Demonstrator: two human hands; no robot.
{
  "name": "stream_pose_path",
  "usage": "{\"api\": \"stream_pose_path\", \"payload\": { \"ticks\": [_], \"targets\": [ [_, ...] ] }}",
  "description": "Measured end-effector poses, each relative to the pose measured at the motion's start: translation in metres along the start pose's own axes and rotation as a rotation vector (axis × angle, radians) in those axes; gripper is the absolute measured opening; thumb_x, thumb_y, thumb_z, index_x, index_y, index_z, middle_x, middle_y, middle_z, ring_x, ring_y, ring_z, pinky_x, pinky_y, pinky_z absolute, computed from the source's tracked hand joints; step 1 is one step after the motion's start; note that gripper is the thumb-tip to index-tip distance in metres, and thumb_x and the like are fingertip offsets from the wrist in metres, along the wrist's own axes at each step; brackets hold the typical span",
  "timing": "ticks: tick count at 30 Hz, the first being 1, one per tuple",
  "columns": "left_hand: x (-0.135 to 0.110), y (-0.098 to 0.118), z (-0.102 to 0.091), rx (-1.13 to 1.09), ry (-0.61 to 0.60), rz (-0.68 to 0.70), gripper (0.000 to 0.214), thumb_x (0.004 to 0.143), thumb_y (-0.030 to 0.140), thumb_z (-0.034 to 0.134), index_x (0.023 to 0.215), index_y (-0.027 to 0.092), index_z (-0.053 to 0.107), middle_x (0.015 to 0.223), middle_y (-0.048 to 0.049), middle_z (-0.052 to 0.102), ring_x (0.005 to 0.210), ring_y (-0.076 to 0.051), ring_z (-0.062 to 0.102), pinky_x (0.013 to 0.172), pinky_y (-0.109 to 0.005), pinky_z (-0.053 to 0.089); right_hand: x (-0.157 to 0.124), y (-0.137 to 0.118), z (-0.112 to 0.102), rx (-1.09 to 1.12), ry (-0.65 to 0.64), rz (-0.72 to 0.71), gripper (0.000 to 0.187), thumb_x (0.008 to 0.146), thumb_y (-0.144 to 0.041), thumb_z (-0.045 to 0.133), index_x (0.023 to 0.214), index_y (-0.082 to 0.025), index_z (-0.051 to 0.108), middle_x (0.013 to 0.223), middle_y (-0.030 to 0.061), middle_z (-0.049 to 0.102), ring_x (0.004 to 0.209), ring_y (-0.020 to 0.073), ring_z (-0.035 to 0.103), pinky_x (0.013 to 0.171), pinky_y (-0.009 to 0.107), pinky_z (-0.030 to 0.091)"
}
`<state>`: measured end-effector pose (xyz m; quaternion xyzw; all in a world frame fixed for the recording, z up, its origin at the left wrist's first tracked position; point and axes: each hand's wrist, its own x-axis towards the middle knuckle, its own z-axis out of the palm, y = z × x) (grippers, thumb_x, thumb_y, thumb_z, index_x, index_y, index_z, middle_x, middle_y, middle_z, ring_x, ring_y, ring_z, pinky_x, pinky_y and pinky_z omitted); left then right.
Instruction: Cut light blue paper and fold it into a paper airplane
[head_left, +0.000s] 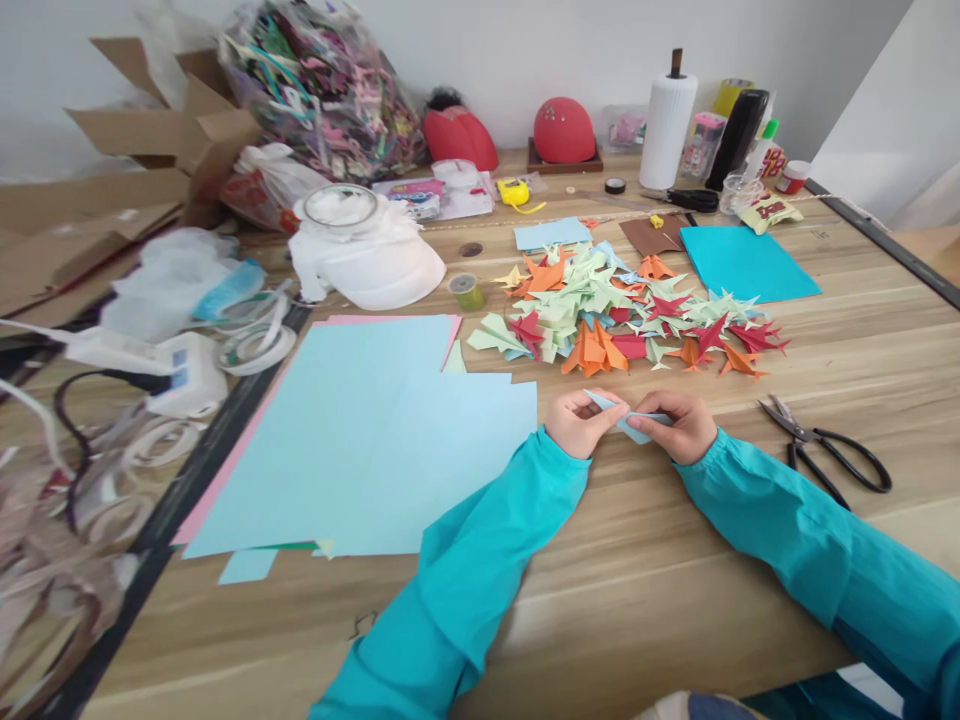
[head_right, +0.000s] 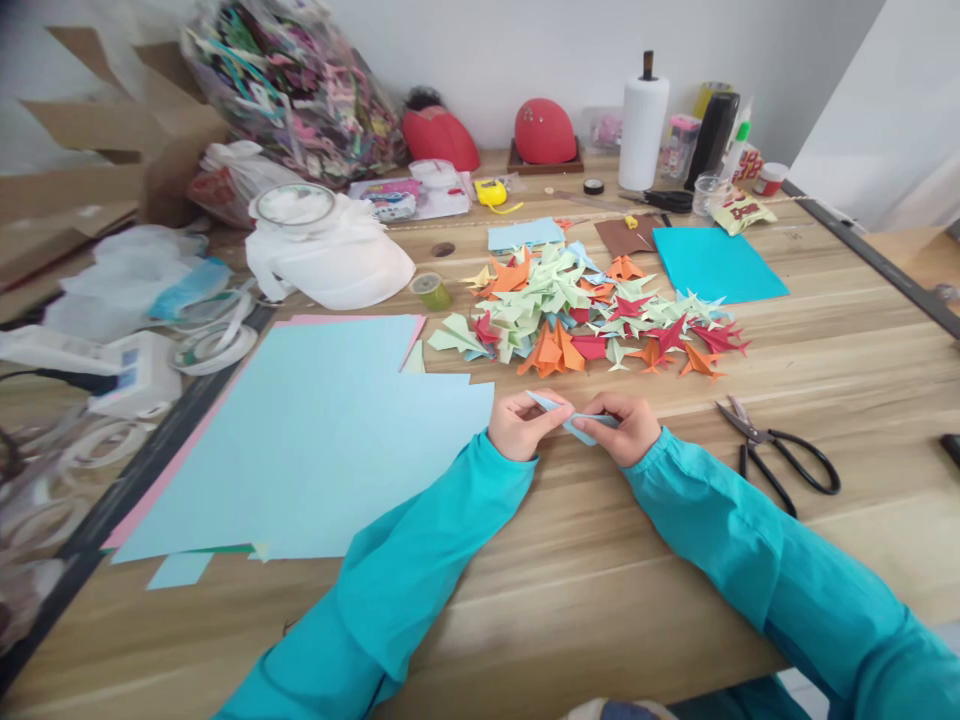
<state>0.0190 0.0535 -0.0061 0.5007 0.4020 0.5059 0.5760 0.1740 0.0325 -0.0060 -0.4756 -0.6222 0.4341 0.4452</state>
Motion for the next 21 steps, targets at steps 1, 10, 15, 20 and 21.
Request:
{"api": "stream_pose_path", "payload": {
  "ticks": [1,10,15,20,21],
  "targets": [
    [0.000,-0.001,0.000,-0.003,-0.001,-0.009,0.024,0.051,0.034,0.080,0.059,0.015,0.067,0.059,-0.0023,0.065,0.054,-0.012,0.057,0.053,-0.024,0.048,0.000,0.000,0.000,0.013,0.001,0.013,0.031,0.066,-0.045,0.071,0.063,-0.016,0.063,0.055,0.0014,0.060,0.049,0.0102,0.050,0.047,0.023,0.040],
    [-0.003,-0.003,0.000,-0.005,0.029,-0.038,0.024,0.052,0.031,0.080,0.065,0.015,0.068,0.063,-0.0025,0.067,0.055,-0.011,0.058,0.056,-0.024,0.049,0.000,-0.002,-0.001,0.046,0.011,0.083,0.033,0.063,-0.047,0.072,0.063,-0.015,0.064,0.054,0.0014,0.061,0.048,0.0104,0.050,0.045,0.023,0.040],
    [0.004,-0.010,-0.003,-0.020,0.087,-0.020,0.030,0.048,0.035,0.081,0.066,0.014,0.067,0.062,-0.0026,0.067,0.053,-0.011,0.058,0.053,-0.024,0.047,0.000,-0.002,0.000,0.072,0.064,0.086,0.035,0.063,-0.051,0.070,0.067,-0.016,0.064,0.054,0.0008,0.061,0.047,0.0110,0.051,0.044,0.024,0.041],
    [0.004,-0.012,-0.002,-0.057,0.099,-0.030,0.034,0.047,0.034,0.082,0.070,0.014,0.068,0.065,-0.0036,0.068,0.057,-0.013,0.061,0.056,-0.024,0.050,0.000,0.007,0.000,0.100,0.109,0.094,0.035,0.064,-0.051,0.070,0.065,-0.017,0.064,0.050,-0.0002,0.058,0.042,0.0099,0.047,0.040,0.024,0.037],
    [0.004,-0.011,-0.002,-0.058,0.092,-0.037,0.034,0.046,0.034,0.082,0.070,0.014,0.068,0.066,-0.0041,0.069,0.058,-0.014,0.061,0.057,-0.025,0.050,0.000,0.008,0.000,0.103,0.110,0.103,0.035,0.064,-0.051,0.070,0.064,-0.017,0.064,0.048,-0.0005,0.057,0.041,0.0098,0.047,0.039,0.024,0.036]
  ]
}}
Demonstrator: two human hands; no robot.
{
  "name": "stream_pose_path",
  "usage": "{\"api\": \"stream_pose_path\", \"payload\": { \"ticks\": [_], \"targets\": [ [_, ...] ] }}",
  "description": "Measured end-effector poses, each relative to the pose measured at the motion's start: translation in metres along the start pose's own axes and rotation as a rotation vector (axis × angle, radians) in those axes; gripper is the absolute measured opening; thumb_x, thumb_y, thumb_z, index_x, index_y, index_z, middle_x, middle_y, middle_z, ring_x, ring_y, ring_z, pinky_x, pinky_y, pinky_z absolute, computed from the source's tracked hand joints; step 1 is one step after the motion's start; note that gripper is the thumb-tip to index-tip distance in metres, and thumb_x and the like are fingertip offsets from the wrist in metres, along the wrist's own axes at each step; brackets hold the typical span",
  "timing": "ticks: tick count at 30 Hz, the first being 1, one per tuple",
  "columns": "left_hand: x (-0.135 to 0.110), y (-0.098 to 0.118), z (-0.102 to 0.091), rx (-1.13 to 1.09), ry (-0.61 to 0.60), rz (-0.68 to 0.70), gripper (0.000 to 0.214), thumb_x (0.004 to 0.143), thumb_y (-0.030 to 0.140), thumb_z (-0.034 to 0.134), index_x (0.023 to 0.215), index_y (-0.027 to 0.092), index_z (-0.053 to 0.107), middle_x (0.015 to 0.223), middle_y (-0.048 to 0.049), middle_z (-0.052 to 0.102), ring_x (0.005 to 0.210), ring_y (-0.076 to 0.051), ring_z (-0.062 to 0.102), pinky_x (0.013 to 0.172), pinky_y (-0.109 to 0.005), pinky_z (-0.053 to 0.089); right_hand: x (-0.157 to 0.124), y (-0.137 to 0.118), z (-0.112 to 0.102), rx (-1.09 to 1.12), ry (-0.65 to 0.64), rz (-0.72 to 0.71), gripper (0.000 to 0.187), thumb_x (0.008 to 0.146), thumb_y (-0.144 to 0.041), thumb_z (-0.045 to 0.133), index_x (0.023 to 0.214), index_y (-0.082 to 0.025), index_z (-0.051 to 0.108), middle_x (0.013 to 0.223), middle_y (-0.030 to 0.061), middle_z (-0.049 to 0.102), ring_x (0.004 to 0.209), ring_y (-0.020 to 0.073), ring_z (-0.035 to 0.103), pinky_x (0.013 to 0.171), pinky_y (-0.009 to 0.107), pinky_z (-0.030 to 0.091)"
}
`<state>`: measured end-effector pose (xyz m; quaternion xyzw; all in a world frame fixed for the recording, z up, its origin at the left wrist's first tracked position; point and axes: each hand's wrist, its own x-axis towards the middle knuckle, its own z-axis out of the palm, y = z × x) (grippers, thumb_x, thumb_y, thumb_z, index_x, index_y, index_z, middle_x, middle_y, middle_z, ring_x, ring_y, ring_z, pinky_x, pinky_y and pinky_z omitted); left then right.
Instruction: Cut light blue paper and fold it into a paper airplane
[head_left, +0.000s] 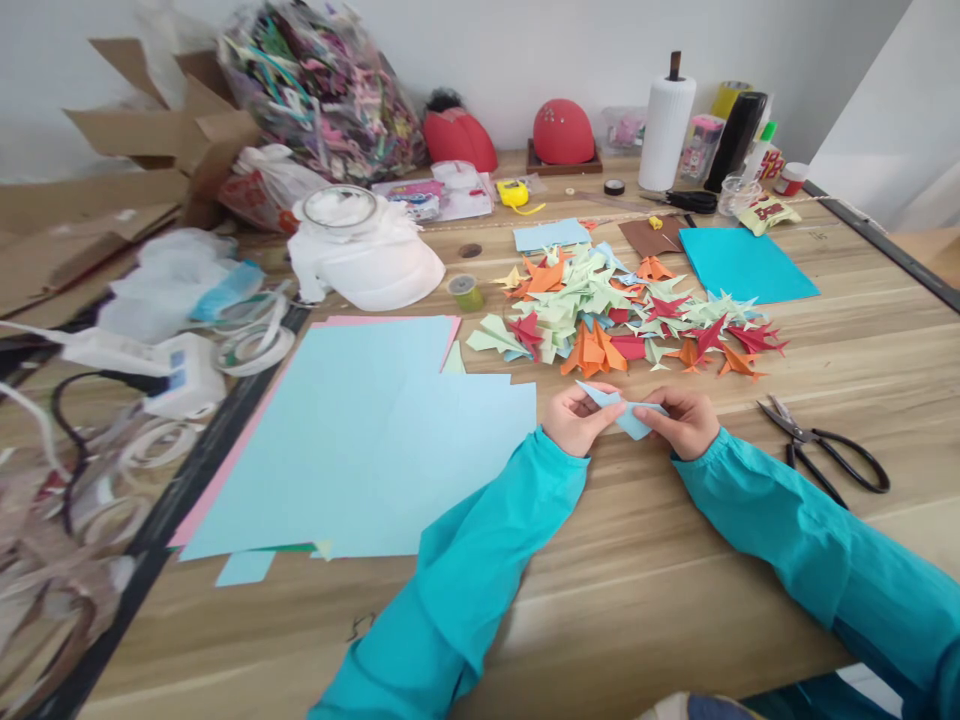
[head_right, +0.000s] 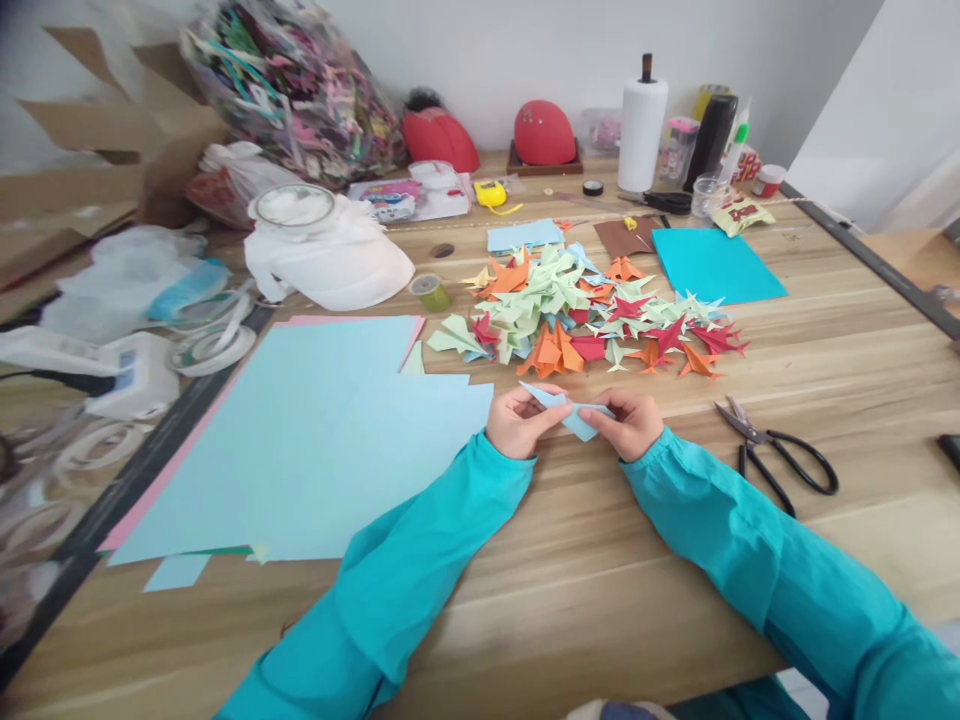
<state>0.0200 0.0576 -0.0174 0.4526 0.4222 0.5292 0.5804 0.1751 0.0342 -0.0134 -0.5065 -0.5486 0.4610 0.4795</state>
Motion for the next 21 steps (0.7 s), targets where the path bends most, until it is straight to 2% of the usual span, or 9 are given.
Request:
{"api": "stream_pose_path", "payload": {
  "ticks": [7,13,21],
  "targets": [
    [0.0005,0.0014,-0.0005,0.057,0.018,-0.001,0.034,0.040,0.034,0.084,0.063,0.015,0.069,0.063,-0.0039,0.069,0.054,-0.014,0.060,0.054,-0.025,0.050,-0.0007,-0.0039,0.0020,0.036,-0.016,-0.009,0.034,0.061,-0.049,0.073,0.067,-0.017,0.064,0.057,0.0017,0.064,0.049,0.0117,0.054,0.046,0.025,0.044],
    [0.0010,0.0024,-0.0011,0.041,0.013,-0.024,0.028,0.041,0.031,0.084,0.059,0.015,0.069,0.061,-0.0037,0.068,0.053,-0.013,0.059,0.053,-0.025,0.050,-0.0017,-0.0001,0.0002,-0.004,-0.014,-0.008,0.031,0.064,-0.047,0.072,0.061,-0.017,0.063,0.050,0.0005,0.059,0.046,0.0101,0.049,0.043,0.024,0.039],
    [0.0028,0.0050,-0.0020,0.000,-0.018,-0.099,0.029,0.037,0.030,0.085,0.056,0.016,0.068,0.058,-0.0023,0.067,0.053,-0.013,0.058,0.052,-0.025,0.049,0.0001,-0.0024,-0.0012,-0.011,-0.039,-0.024,0.036,0.064,-0.052,0.069,0.059,-0.017,0.063,0.051,0.0002,0.058,0.047,0.0097,0.048,0.044,0.023,0.039]
  ]
}}
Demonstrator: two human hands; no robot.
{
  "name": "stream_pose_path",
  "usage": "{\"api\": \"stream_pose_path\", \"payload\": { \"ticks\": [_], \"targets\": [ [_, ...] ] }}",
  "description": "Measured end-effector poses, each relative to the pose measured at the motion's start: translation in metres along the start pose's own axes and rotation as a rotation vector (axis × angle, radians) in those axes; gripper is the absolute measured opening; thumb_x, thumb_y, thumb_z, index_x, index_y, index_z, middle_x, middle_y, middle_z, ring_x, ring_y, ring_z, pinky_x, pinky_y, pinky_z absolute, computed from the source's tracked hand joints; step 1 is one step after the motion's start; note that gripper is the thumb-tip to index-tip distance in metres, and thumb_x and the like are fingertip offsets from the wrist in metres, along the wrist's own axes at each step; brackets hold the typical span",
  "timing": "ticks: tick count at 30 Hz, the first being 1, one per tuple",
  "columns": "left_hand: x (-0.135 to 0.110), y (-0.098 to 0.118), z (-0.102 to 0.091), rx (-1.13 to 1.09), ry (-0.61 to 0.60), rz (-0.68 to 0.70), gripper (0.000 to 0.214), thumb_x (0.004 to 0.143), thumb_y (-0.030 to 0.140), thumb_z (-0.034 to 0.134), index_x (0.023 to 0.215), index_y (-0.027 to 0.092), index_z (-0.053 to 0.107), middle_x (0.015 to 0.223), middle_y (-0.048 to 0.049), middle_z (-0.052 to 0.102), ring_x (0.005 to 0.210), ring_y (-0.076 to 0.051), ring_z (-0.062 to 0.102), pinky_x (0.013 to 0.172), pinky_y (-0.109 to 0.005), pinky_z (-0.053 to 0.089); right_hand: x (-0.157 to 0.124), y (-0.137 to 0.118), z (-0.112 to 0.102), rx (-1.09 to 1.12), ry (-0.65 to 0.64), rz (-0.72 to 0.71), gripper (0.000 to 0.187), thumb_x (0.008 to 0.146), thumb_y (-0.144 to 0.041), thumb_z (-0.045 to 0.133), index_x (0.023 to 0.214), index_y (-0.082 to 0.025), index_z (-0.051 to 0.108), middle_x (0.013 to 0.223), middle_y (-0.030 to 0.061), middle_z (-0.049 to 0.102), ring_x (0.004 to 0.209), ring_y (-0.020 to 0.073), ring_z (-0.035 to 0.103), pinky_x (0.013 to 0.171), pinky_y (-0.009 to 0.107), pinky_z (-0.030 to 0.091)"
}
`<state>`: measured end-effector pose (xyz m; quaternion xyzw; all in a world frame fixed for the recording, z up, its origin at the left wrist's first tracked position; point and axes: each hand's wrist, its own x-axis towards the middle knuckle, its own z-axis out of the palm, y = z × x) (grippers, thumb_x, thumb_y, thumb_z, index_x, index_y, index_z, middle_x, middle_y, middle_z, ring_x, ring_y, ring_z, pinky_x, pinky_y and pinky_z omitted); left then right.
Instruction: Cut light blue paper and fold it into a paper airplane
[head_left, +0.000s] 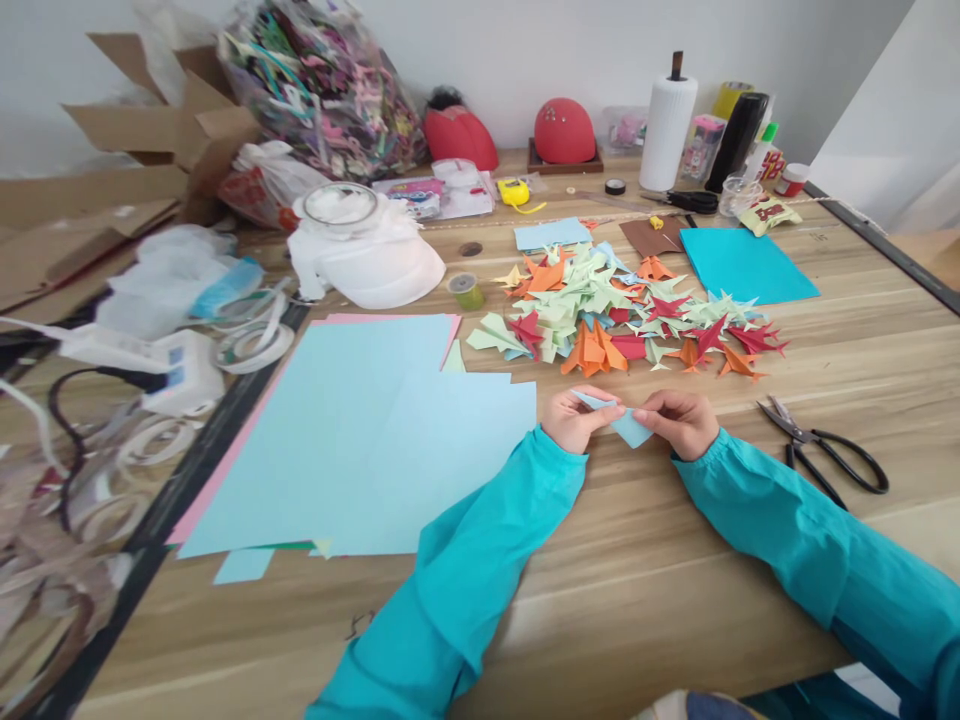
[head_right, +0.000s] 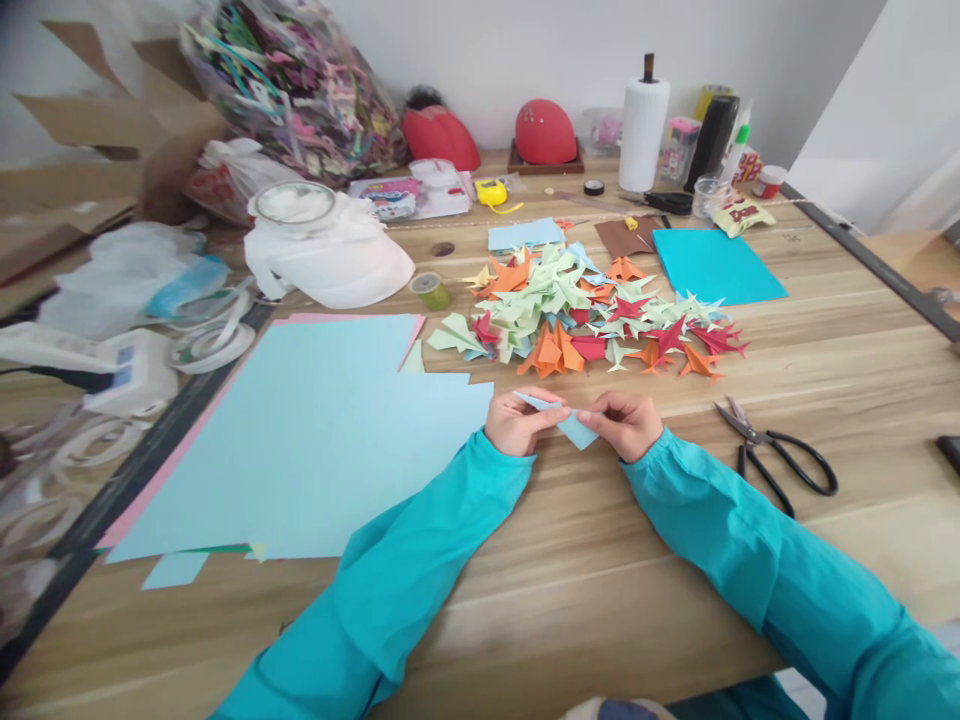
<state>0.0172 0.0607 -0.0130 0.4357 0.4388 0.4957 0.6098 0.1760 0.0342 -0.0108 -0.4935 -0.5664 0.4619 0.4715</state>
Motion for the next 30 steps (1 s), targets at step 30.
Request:
{"api": "stream_pose_path", "payload": {
  "ticks": [30],
  "targets": [
    [0.000,-0.006,0.000,-0.041,-0.052,0.070,0.027,0.054,0.036,0.079,0.071,0.017,0.071,0.067,-0.0029,0.070,0.062,-0.014,0.063,0.063,-0.025,0.051,0.001,-0.009,0.004,0.078,0.058,0.080,0.038,0.055,-0.053,0.075,0.060,-0.017,0.062,0.049,0.0000,0.058,0.041,0.0098,0.048,0.040,0.024,0.039]
  ]
}}
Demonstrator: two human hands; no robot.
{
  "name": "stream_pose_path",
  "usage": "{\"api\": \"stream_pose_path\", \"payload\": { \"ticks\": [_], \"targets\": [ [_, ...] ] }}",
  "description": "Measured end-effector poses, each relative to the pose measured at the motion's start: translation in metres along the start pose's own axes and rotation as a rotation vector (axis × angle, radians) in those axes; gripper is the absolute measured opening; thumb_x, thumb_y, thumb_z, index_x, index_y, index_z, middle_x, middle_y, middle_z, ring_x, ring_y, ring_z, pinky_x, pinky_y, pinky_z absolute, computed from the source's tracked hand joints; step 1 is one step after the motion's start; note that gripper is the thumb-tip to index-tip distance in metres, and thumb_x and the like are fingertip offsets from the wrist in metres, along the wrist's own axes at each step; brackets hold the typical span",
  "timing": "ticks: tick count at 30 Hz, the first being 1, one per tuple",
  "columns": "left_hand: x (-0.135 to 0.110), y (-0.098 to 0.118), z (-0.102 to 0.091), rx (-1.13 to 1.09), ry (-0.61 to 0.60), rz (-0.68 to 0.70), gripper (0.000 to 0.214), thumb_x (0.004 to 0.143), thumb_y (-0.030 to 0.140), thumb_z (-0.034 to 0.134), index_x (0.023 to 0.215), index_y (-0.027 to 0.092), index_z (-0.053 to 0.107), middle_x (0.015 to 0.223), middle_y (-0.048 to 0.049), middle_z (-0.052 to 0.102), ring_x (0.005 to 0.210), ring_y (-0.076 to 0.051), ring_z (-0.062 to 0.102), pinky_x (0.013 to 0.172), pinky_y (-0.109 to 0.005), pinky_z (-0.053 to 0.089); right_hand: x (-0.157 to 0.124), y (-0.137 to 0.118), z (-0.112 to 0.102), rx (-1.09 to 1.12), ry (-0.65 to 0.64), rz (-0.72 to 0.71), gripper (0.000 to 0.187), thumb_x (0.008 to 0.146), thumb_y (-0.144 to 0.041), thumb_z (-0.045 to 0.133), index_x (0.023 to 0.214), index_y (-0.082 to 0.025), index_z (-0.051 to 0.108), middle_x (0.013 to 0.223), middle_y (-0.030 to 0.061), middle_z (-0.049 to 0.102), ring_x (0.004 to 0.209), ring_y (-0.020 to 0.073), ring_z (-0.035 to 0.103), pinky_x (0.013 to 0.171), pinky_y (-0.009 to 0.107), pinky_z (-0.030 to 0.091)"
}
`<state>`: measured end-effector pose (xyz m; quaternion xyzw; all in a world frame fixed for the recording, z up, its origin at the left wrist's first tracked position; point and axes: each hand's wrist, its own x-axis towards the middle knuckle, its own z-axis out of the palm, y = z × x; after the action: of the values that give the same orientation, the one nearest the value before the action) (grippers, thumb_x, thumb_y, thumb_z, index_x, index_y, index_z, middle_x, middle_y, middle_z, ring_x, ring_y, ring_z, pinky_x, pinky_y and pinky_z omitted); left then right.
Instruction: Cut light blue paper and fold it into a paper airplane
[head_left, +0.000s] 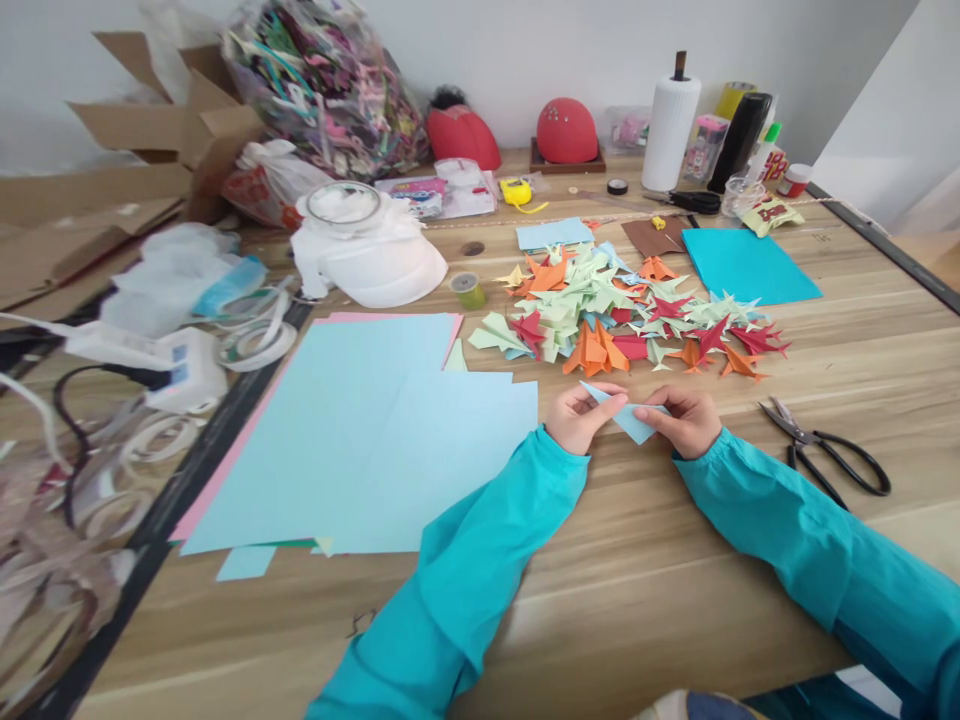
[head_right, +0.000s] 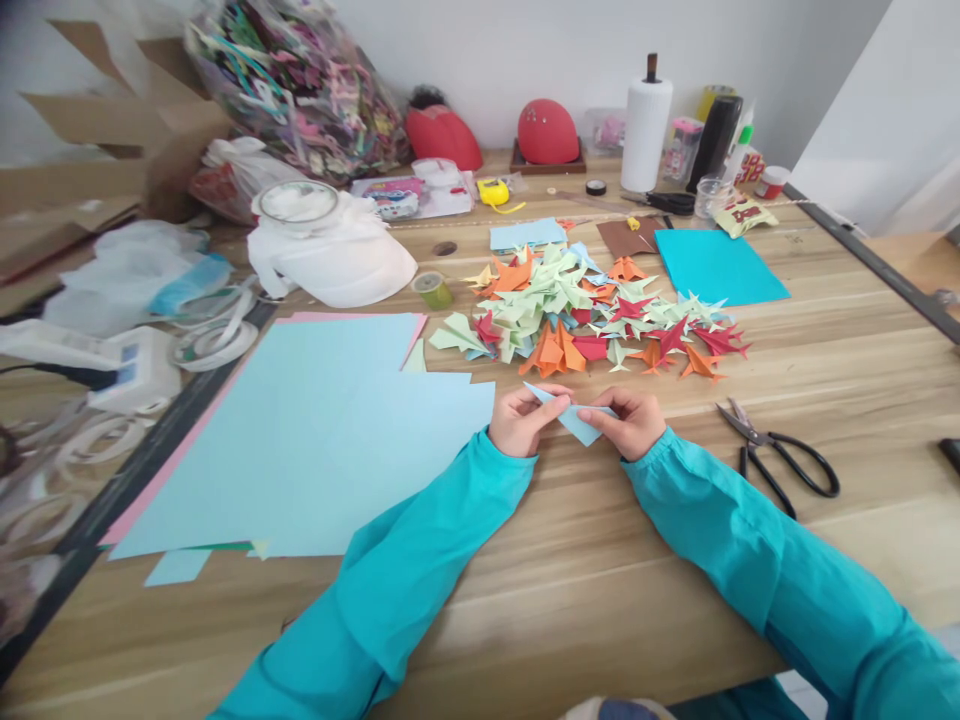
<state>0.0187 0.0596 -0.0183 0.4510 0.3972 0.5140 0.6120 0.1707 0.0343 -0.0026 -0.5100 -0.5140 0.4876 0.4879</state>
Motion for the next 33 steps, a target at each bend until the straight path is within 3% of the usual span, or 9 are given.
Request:
{"api": "stream_pose_path", "payload": {
  "ticks": [3,10,20,27,33],
  "targets": [
    [0.001,0.001,-0.001,0.009,0.003,0.025,0.022,0.059,0.036,0.076,0.070,0.018,0.072,0.068,-0.0032,0.071,0.065,-0.015,0.064,0.068,-0.028,0.051,0.001,0.001,0.000,-0.049,-0.034,-0.024,0.040,0.052,-0.053,0.076,0.062,-0.017,0.061,0.050,0.0002,0.059,0.045,0.0112,0.050,0.043,0.024,0.041],
    [0.002,0.001,0.002,0.071,-0.094,0.131,0.019,0.057,0.034,0.077,0.064,0.018,0.072,0.069,-0.0032,0.068,0.067,-0.015,0.062,0.065,-0.027,0.050,0.002,0.006,-0.002,-0.251,-0.104,-0.137,0.036,0.061,-0.049,0.072,0.070,-0.015,0.065,0.059,0.0026,0.064,0.052,0.0117,0.054,0.050,0.023,0.044],
    [-0.002,0.013,0.003,0.120,-0.088,-0.060,0.028,0.048,0.039,0.081,0.059,0.015,0.071,0.064,-0.0036,0.069,0.061,-0.015,0.060,0.062,-0.027,0.050,-0.002,0.003,-0.002,-0.188,-0.240,-0.232,0.029,0.071,-0.041,0.067,0.060,-0.015,0.060,0.053,0.0001,0.059,0.048,0.0085,0.049,0.047,0.020,0.040],
    [0.001,0.003,0.002,0.040,0.029,-0.080,0.039,0.042,0.035,0.084,0.072,0.014,0.072,0.056,-0.0002,0.065,0.050,-0.010,0.055,0.052,-0.022,0.047,0.001,0.002,-0.002,-0.185,-0.128,-0.100,0.031,0.061,-0.043,0.073,0.060,-0.014,0.064,0.051,0.0007,0.060,0.045,0.0091,0.048,0.042,0.021,0.038],
    [0.003,0.000,0.002,-0.037,0.112,-0.046,0.038,0.048,0.037,0.082,0.077,0.015,0.071,0.064,-0.0020,0.068,0.060,-0.012,0.061,0.061,-0.024,0.051,0.002,-0.003,-0.002,-0.112,-0.057,0.044,0.036,0.058,-0.050,0.073,0.059,-0.016,0.062,0.044,-0.0001,0.059,0.040,0.0105,0.050,0.039,0.021,0.038]
  ]
}}
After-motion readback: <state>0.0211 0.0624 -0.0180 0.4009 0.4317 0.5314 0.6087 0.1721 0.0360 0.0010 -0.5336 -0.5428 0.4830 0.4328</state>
